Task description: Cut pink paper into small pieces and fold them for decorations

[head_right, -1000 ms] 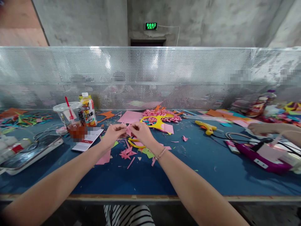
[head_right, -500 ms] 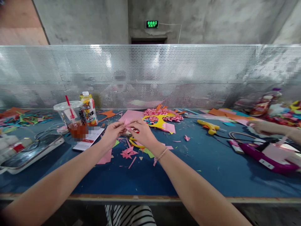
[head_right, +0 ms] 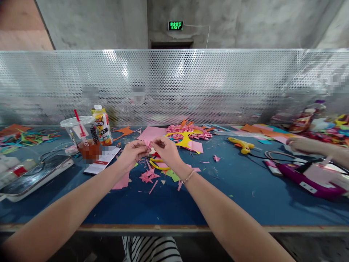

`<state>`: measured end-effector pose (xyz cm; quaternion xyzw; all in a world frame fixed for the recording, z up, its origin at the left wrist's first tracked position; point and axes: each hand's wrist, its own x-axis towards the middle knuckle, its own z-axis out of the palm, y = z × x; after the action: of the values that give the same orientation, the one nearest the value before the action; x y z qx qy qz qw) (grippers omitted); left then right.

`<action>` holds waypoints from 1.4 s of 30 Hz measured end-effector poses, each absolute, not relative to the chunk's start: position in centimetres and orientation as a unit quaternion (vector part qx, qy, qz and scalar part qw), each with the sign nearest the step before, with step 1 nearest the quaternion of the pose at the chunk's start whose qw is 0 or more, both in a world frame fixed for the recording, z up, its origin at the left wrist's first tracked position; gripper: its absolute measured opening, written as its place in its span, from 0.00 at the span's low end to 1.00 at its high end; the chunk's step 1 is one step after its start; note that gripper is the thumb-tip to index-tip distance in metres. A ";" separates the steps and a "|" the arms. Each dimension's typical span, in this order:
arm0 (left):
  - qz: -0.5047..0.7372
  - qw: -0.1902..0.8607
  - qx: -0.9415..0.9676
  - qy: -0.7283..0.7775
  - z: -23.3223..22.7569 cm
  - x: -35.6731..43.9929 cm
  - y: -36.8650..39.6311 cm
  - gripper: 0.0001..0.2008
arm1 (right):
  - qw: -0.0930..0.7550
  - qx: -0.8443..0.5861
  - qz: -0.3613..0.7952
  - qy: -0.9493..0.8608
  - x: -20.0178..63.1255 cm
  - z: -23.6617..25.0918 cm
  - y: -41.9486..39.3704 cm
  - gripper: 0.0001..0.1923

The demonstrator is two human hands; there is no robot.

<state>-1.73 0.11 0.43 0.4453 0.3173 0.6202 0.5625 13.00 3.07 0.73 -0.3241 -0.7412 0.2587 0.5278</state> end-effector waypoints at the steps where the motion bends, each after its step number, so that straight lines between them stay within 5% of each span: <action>1: 0.618 0.565 0.445 0.316 0.4 -1.7 0.1 0.11 | 0.529 -0.330 0.259 -0.737 13.0 0.7 3.1 0.05; 25: 0.609 0.477 0.507 0.380 0.5 -1.4 0.1 0.04 | 0.541 -0.367 0.250 -0.714 12.7 1.3 2.4 0.06; 34: 0.591 0.540 0.482 0.356 0.5 -1.5 0.0 0.08 | 0.526 -0.368 0.251 -0.725 12.8 1.3 2.5 0.06; 42: 0.585 0.497 0.515 0.382 0.2 -1.4 0.0 0.09 | 0.518 -0.367 0.255 -0.729 12.8 1.4 2.4 0.05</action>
<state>-1.41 0.04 0.22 0.5151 0.3824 0.5847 0.4966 12.79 2.43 1.38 -0.3671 -0.7291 0.2549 0.5183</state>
